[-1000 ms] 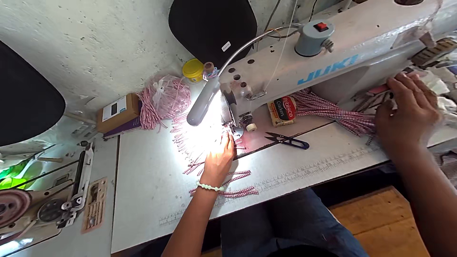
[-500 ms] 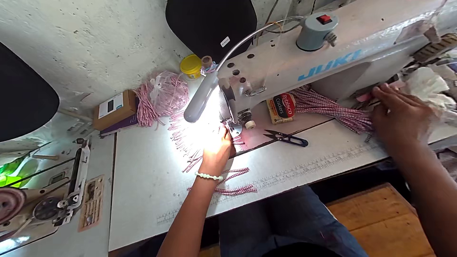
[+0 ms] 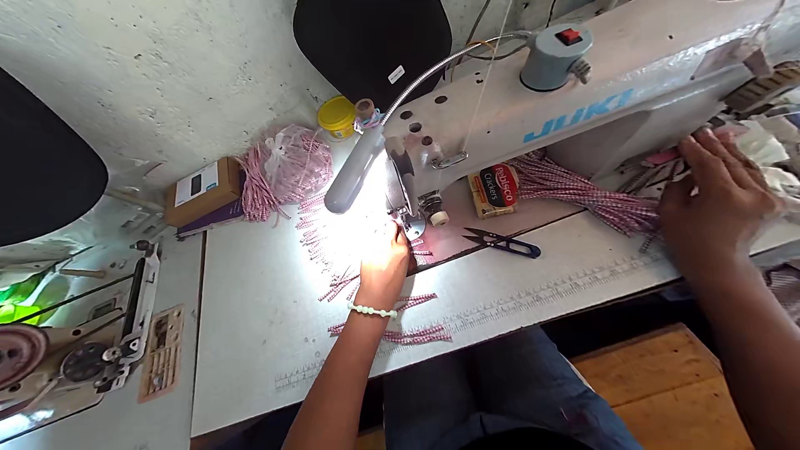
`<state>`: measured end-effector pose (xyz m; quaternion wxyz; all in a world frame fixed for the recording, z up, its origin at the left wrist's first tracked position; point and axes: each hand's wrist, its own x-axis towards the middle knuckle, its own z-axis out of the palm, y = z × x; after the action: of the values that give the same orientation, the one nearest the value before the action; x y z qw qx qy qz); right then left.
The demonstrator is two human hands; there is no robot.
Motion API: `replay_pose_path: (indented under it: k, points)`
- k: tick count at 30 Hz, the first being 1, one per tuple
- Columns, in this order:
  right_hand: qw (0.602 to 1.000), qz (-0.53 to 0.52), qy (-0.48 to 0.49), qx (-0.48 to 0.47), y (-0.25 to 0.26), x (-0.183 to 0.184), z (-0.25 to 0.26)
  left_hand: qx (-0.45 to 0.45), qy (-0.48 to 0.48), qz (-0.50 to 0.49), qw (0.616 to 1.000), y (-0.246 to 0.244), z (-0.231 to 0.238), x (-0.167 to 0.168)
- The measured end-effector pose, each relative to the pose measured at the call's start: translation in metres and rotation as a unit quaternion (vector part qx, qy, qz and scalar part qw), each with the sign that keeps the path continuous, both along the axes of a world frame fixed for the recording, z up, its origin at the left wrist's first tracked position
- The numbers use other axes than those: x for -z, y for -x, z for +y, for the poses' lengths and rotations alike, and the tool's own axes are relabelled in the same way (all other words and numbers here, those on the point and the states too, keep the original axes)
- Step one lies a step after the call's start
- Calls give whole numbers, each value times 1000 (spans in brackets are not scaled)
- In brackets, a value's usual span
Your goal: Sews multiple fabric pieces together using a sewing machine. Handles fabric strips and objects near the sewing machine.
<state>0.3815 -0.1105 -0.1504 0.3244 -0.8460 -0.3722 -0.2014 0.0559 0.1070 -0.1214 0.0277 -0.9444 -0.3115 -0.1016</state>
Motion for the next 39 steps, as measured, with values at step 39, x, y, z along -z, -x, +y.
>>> replay_pose_path:
  k: [39]
  points:
    - [1000,2,-6,-10,-4,3,0,89,-11,-163,982,18,16,26]
